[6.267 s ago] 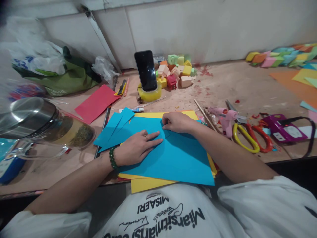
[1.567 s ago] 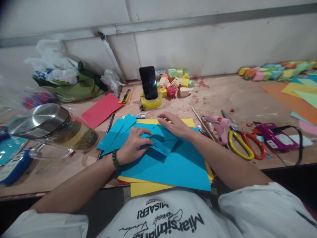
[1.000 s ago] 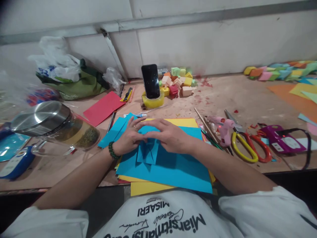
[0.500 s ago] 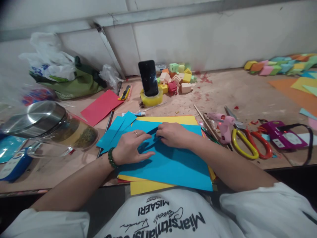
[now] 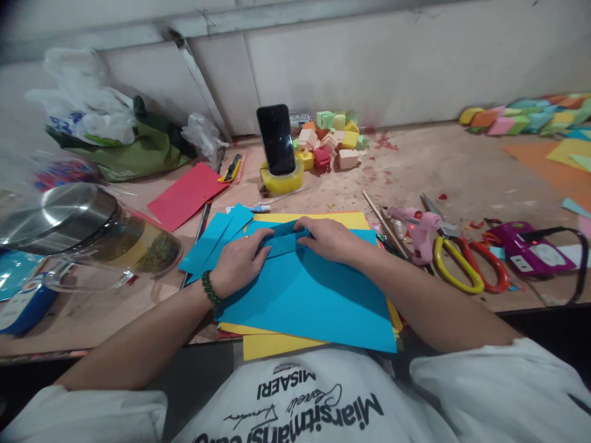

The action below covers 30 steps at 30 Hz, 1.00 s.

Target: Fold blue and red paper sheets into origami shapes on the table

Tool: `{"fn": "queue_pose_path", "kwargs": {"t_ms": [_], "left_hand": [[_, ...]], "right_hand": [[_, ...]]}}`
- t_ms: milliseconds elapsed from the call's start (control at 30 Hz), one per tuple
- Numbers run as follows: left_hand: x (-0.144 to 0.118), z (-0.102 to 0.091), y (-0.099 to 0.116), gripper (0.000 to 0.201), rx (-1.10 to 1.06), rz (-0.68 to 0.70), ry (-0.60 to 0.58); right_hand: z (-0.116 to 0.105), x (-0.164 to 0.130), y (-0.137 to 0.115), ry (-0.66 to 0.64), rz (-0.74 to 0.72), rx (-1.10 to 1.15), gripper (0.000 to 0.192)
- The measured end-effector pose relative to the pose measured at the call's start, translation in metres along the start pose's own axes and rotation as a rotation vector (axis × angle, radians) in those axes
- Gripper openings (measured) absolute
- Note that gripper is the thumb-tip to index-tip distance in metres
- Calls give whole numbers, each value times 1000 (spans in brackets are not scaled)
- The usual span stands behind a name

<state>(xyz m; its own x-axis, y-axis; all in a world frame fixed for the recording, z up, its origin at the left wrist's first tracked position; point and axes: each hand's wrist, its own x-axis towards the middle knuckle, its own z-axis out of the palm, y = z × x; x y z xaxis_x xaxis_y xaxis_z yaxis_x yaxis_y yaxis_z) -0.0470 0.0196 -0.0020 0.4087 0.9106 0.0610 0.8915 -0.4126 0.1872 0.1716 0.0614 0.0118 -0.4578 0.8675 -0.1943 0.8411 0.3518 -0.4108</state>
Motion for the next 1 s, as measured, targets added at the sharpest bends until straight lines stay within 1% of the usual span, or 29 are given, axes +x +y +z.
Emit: {"fn": "queue_pose_path", "kwargs": {"t_ms": [100,167,233,300,333,400,467,533,667,767,833,867,967,1000], "left_hand": [[0,0,0,31,50,17,22],[1,-1,1,25,120,69,45],[1,-1,1,24,166,181,7],[3,-2,2,32,197,309,-50],[3,-3,2,35,214,357,-70],[3,-5,4,35,249,407,-88],[2,-9,4,33,261,427,-104],[-2,-14,2,30,241,426,-120],[-8,-23,-6,29,199,371,-170],[-7,-26,-12,26,145,321,-203],[-5,-24,-13,24,88,257,-155],[-3,-23,-13,21,52,216,-94],[3,-15,-13,7,-66,106,189],[5,-12,-13,13,-96,81,274]], "right_hand": [[3,1,0,17,43,-35,30],[4,0,-2,30,62,-82,31],[5,-1,-6,55,76,-123,33],[6,-3,-9,71,101,-149,38],[6,-3,-11,70,115,-154,43],[6,-3,-12,52,142,-151,50],[4,-2,-11,26,156,-143,51],[1,-1,-7,-10,163,-138,47],[-8,0,4,-59,165,-132,36],[-13,1,11,-93,140,-88,28],[-14,3,15,-95,123,-32,28],[-13,4,16,-80,115,0,31],[-6,8,20,-23,49,94,39],[-2,10,21,-11,10,118,37]]}}
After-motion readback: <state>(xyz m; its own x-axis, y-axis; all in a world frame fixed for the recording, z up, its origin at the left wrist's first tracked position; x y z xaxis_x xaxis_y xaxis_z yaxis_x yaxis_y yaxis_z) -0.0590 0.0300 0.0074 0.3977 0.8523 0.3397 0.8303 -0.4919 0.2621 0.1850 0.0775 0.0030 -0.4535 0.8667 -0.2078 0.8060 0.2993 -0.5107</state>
